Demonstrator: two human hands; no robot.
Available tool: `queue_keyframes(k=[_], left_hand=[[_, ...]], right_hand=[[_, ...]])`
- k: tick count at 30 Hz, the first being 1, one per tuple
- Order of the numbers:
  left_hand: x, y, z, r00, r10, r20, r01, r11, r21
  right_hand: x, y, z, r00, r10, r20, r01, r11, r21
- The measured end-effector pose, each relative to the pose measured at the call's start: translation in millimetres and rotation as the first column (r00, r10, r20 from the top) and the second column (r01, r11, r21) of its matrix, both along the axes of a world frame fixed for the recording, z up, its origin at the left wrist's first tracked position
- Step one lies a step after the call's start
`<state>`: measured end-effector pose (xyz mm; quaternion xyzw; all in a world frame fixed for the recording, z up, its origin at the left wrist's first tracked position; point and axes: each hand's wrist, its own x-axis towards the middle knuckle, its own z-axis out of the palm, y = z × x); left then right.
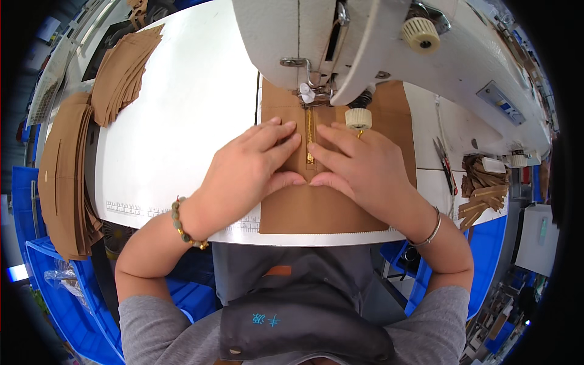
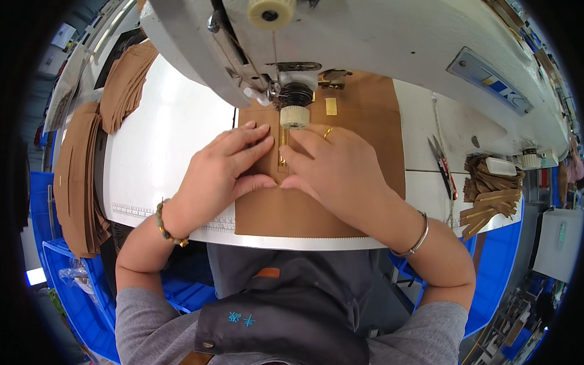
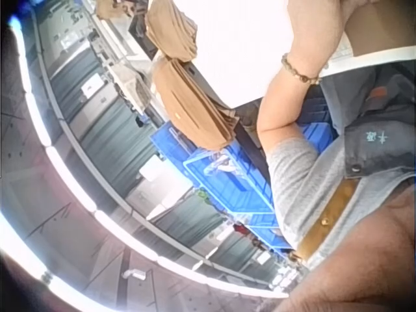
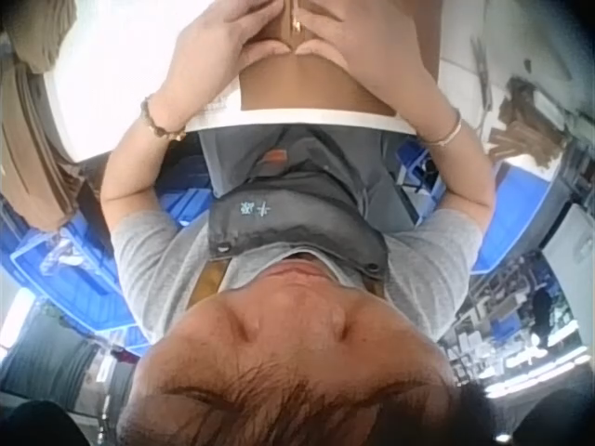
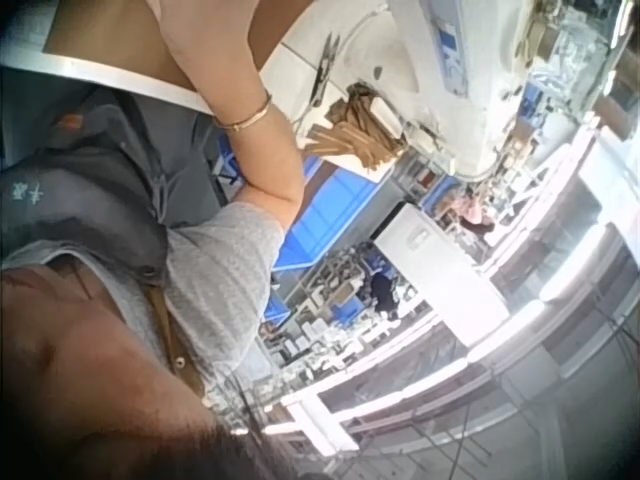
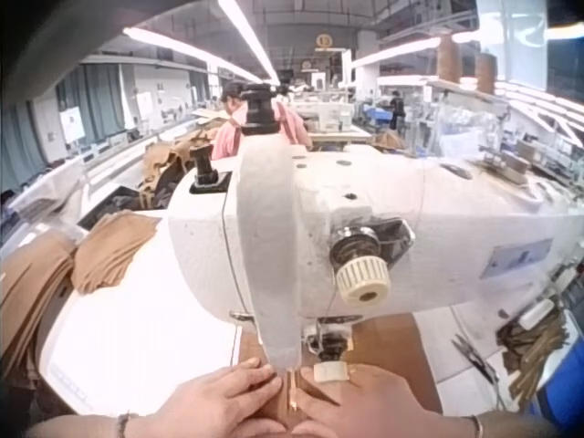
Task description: Sewing a zipper and leather panels together using an industrial sewing machine at a manufacturing workstation.
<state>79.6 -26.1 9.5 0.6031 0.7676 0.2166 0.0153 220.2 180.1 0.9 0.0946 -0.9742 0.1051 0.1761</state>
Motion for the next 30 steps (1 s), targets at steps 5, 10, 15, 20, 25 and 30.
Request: queue_keyframes(k=[5,10,15,20,25,30], left_hand=[[16,-8,-7,0.999,0.021,0.026,-0.022,0.998,0.06],[15,-7,-6,0.998,-0.006,0.067,0.002,0.998,0.067],[15,-7,-3,0.999,-0.038,0.018,0.037,0.998,0.053],[14,-7,1,0.996,-0.064,-0.064,0.066,0.997,0.038],[11,-5,1,0.991,-0.074,-0.107,0.079,0.996,0.039],[-1,5,-1,0.992,-0.054,-0.118,0.06,0.997,0.049]], right_hand=[[5,-2,4,0.998,0.056,-0.041,-0.056,0.998,-0.006],[4,-2,7,0.997,0.069,-0.033,-0.069,0.997,-0.021],[6,-5,6,0.998,0.066,-0.003,-0.066,0.998,0.0],[20,-16,10,0.996,0.003,0.093,-0.005,1.0,0.025],[24,-14,13,0.997,0.029,0.076,-0.031,0.999,0.027],[10,-7,11,0.998,0.012,0.059,-0.014,0.999,0.045]])
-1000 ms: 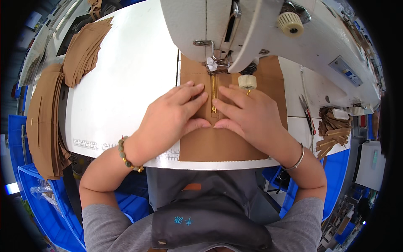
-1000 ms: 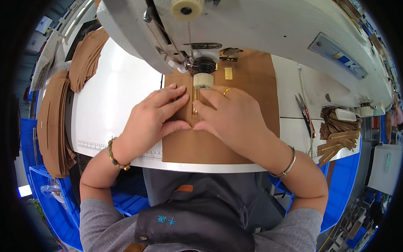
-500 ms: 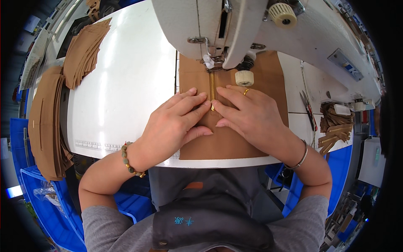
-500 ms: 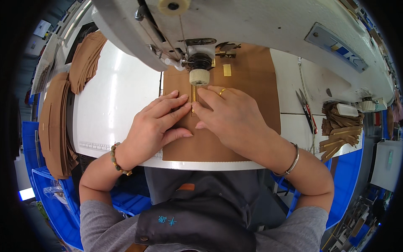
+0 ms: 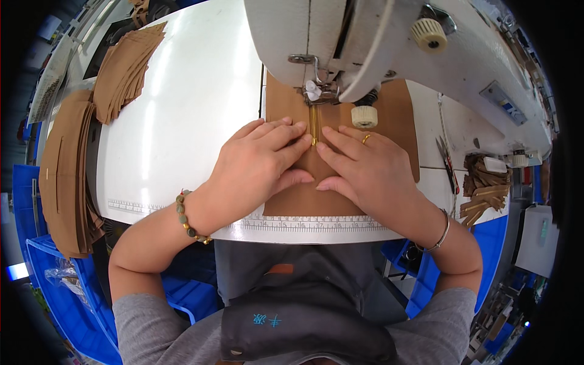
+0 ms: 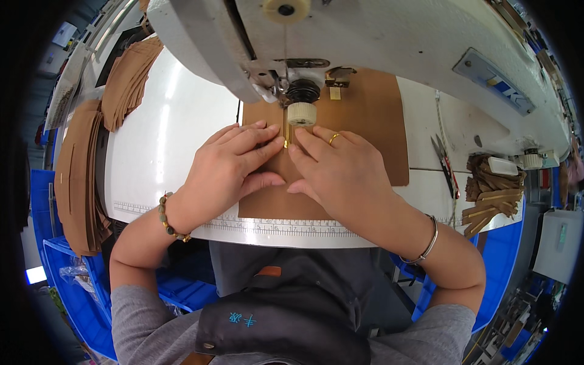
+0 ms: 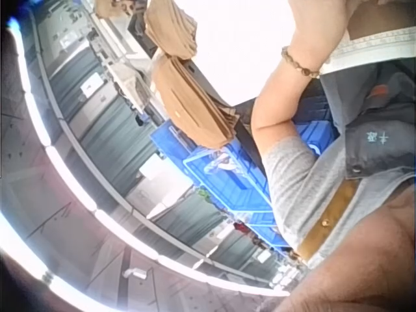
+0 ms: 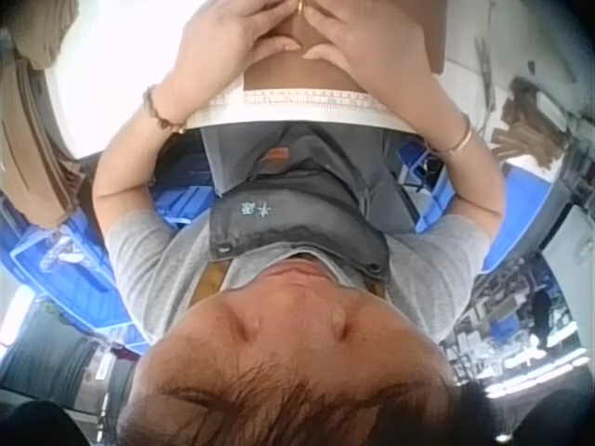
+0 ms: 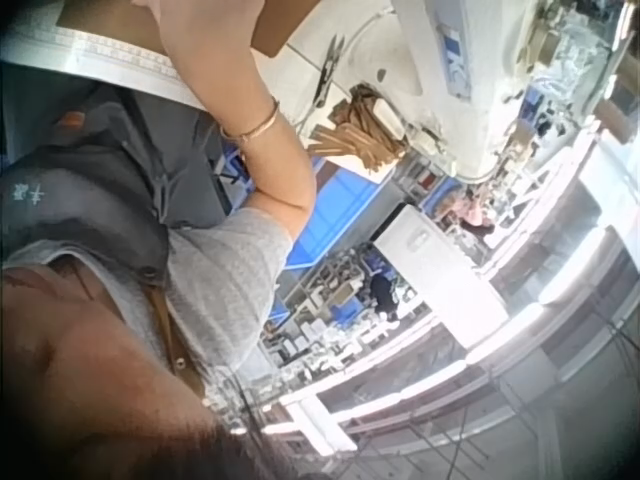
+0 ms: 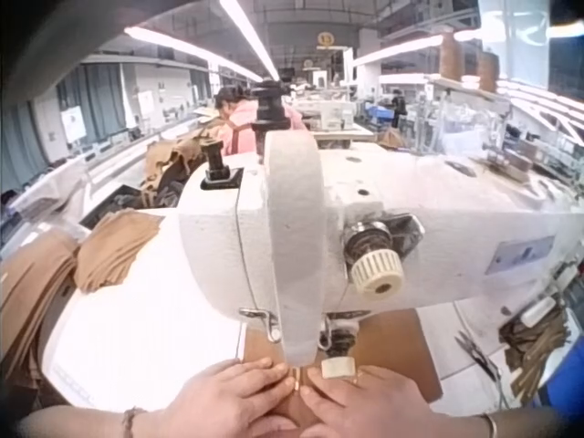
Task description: Sewing a zipper and leather panels together using an industrial sewing machine at a manufacturing workstation.
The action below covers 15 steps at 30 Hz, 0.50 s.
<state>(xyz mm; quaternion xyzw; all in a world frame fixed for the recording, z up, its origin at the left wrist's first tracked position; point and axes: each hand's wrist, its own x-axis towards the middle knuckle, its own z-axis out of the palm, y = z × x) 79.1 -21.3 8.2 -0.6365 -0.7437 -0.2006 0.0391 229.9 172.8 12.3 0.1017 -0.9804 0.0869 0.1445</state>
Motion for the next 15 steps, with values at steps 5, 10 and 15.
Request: queue_keyframes(k=[5,10,15], left_hand=[[-13,10,-3,0.999,0.013,-0.038,-0.012,0.999,0.029],[-22,18,-8,0.998,0.042,-0.044,-0.038,0.997,0.071],[-21,18,-10,0.996,0.068,-0.053,-0.066,0.997,0.046]], right_hand=[[-13,6,-3,0.999,-0.052,0.009,0.052,0.998,-0.038],[-25,13,-9,0.996,-0.083,-0.024,0.082,0.996,-0.035],[-27,19,-12,0.996,-0.068,-0.053,0.062,0.991,-0.117]])
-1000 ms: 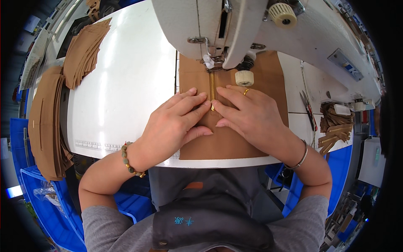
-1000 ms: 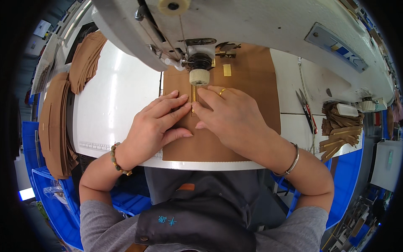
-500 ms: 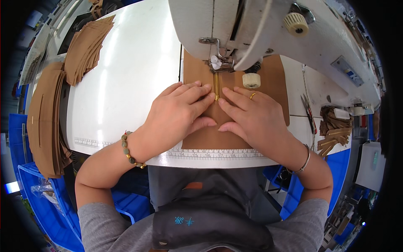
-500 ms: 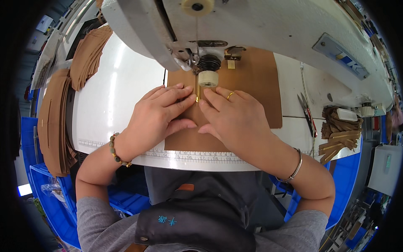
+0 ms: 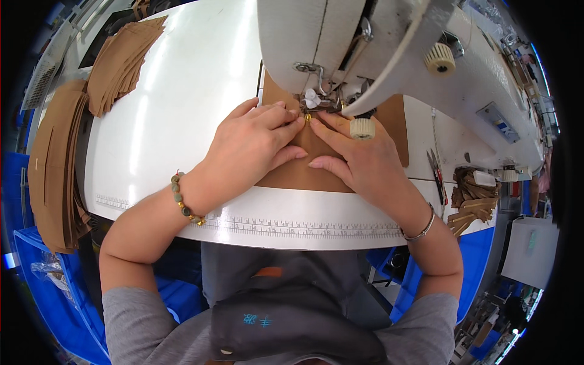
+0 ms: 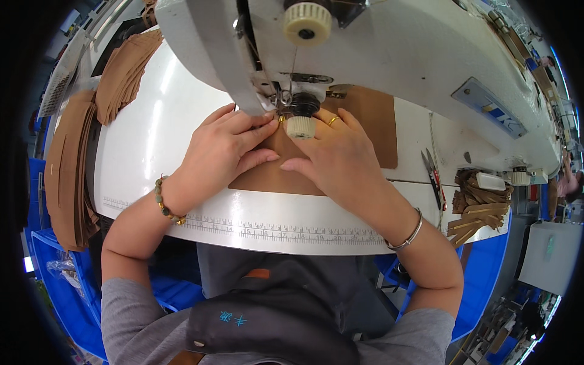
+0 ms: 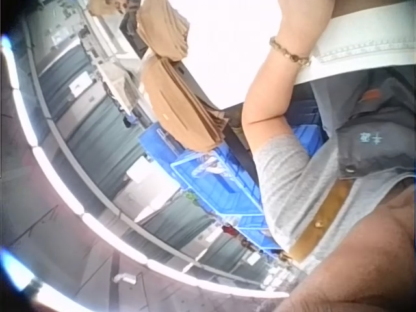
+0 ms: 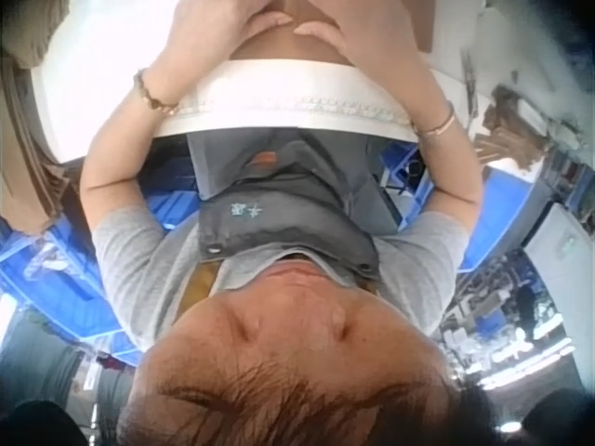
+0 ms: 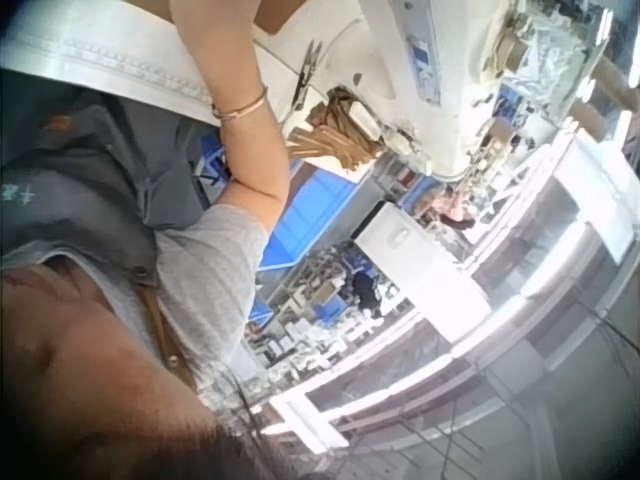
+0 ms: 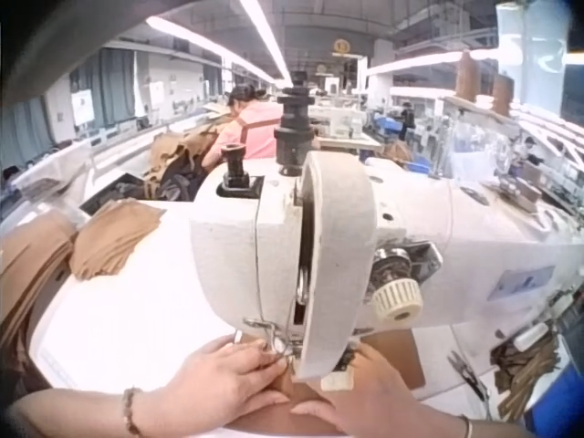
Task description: Sewing a zipper and leather panels together using an industrial sewing machine at a manufacturing workstation.
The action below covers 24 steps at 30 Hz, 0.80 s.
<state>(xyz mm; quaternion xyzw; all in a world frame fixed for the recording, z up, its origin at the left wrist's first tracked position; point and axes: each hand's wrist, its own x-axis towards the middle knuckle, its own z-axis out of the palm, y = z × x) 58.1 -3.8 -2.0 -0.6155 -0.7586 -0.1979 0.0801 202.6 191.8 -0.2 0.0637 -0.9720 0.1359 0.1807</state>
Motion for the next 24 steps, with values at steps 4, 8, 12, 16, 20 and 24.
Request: queue_keyframes(k=[4,8,12,16,20,24], left_hand=[[4,-5,1,1.0,-0.017,-0.016,0.018,0.999,0.038],[5,-7,2,0.999,-0.03,-0.015,0.03,0.999,0.017],[5,-8,3,0.999,-0.046,0.009,0.046,0.999,-0.012],[8,-10,3,0.996,-0.042,-0.079,0.042,0.999,0.006],[11,-12,4,0.998,-0.026,-0.059,0.024,0.999,-0.029],[10,-11,4,0.998,-0.007,-0.064,0.006,1.0,-0.03]], right_hand=[[1,3,-4,1.0,0.016,-0.003,-0.016,0.999,-0.042],[-1,14,-3,0.994,0.096,0.045,-0.07,0.917,-0.393],[1,23,6,0.989,0.142,-0.046,-0.148,0.911,-0.385],[3,7,3,0.994,0.088,-0.066,-0.098,0.983,-0.154],[12,-16,-3,1.0,-0.007,0.017,0.005,0.993,0.116],[13,-17,-5,0.999,-0.019,0.03,0.015,0.992,0.126]])
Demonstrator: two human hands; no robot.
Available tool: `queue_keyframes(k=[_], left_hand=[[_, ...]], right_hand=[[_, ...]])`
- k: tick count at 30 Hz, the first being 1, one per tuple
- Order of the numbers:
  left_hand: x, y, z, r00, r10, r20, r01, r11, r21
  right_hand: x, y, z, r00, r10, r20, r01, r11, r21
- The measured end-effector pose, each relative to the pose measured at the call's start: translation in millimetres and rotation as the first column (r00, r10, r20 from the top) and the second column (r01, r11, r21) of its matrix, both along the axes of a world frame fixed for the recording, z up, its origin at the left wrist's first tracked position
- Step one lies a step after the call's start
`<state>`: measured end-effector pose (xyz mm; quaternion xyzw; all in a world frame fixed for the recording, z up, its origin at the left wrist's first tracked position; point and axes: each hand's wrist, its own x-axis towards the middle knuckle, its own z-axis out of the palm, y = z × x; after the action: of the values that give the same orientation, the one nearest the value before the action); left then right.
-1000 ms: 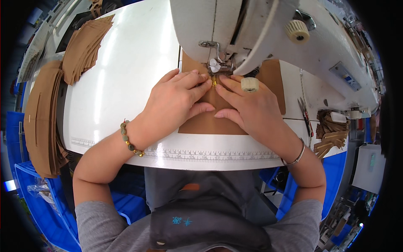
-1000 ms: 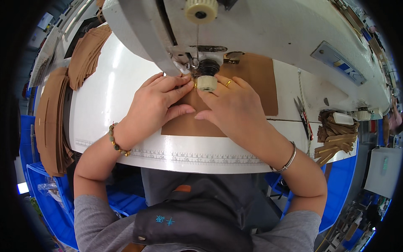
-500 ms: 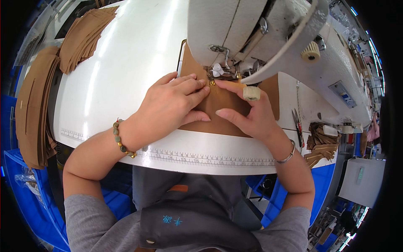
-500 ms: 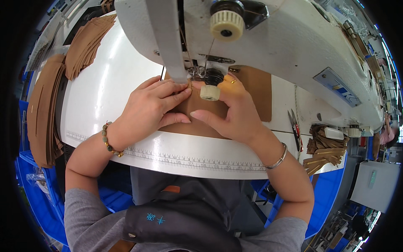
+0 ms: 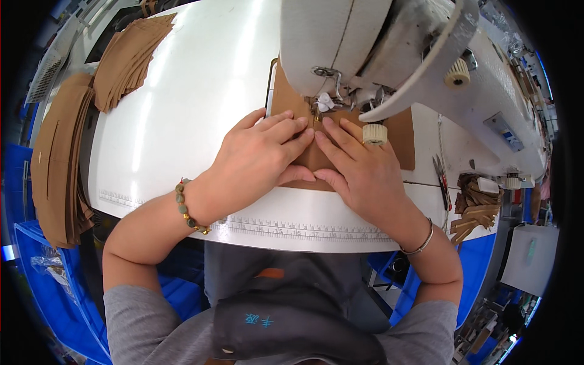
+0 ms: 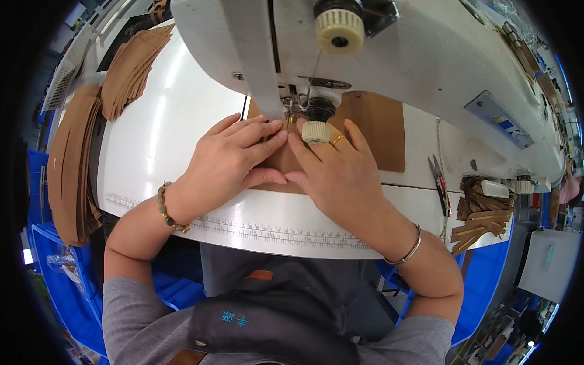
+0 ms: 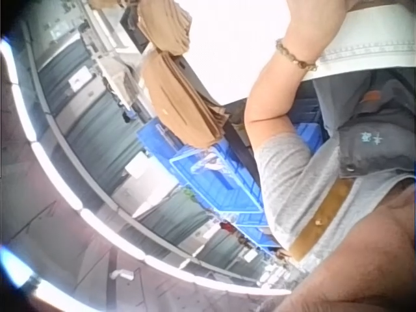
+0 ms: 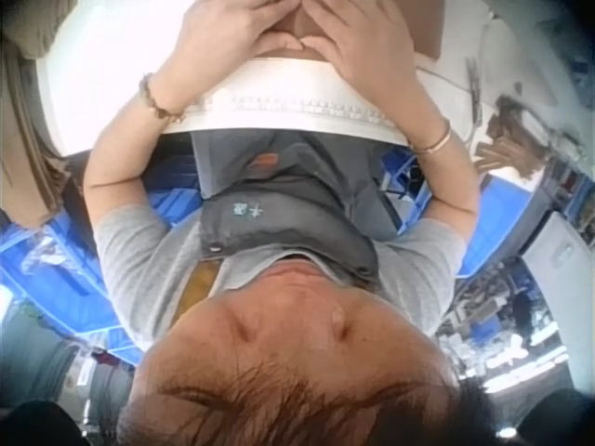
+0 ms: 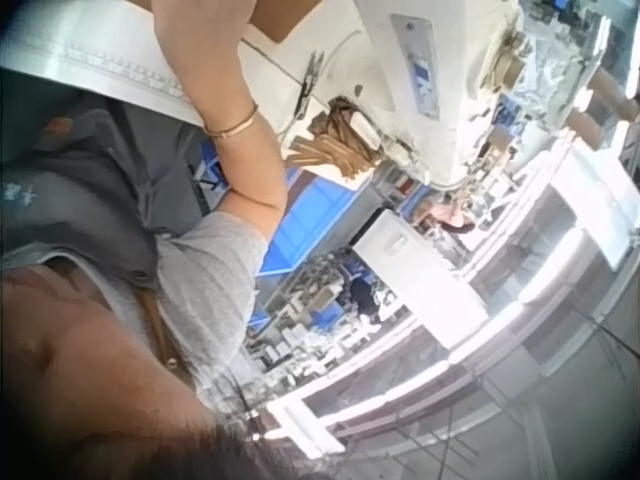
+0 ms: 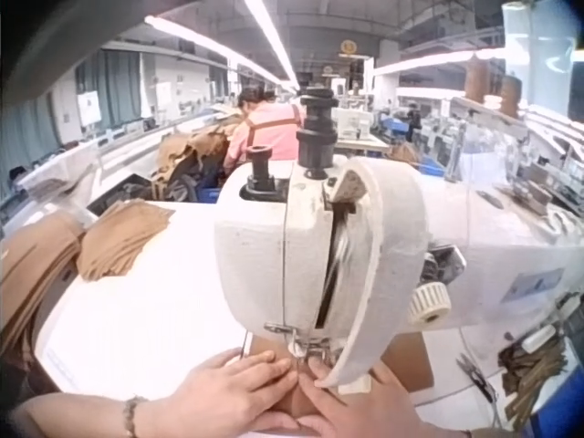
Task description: Sewing a zipper and leather panels together using an industrial sewing machine at a manufacturing workstation.
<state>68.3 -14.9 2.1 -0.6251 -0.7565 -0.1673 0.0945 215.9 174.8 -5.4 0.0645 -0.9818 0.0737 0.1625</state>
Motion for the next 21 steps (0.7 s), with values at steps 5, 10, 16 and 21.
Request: queue_keyframes(k=[5,10,16,21], left_hand=[[-8,8,-2,1.0,0.0,-0.002,0.0,1.0,0.021],[-10,10,-4,1.0,0.005,0.003,-0.005,1.0,0.029],[-10,10,-3,1.0,0.013,-0.001,-0.013,1.0,0.015],[-11,11,-2,1.0,0.005,-0.002,-0.005,0.999,0.033]], right_hand=[[-9,4,-2,0.999,-0.022,-0.042,0.023,0.999,0.025],[-10,5,-2,0.999,-0.034,-0.037,0.033,0.999,-0.038],[-11,6,-4,0.997,-0.02,-0.07,0.017,0.999,-0.031],[-12,7,-5,0.997,-0.019,-0.079,0.017,1.0,-0.026]])
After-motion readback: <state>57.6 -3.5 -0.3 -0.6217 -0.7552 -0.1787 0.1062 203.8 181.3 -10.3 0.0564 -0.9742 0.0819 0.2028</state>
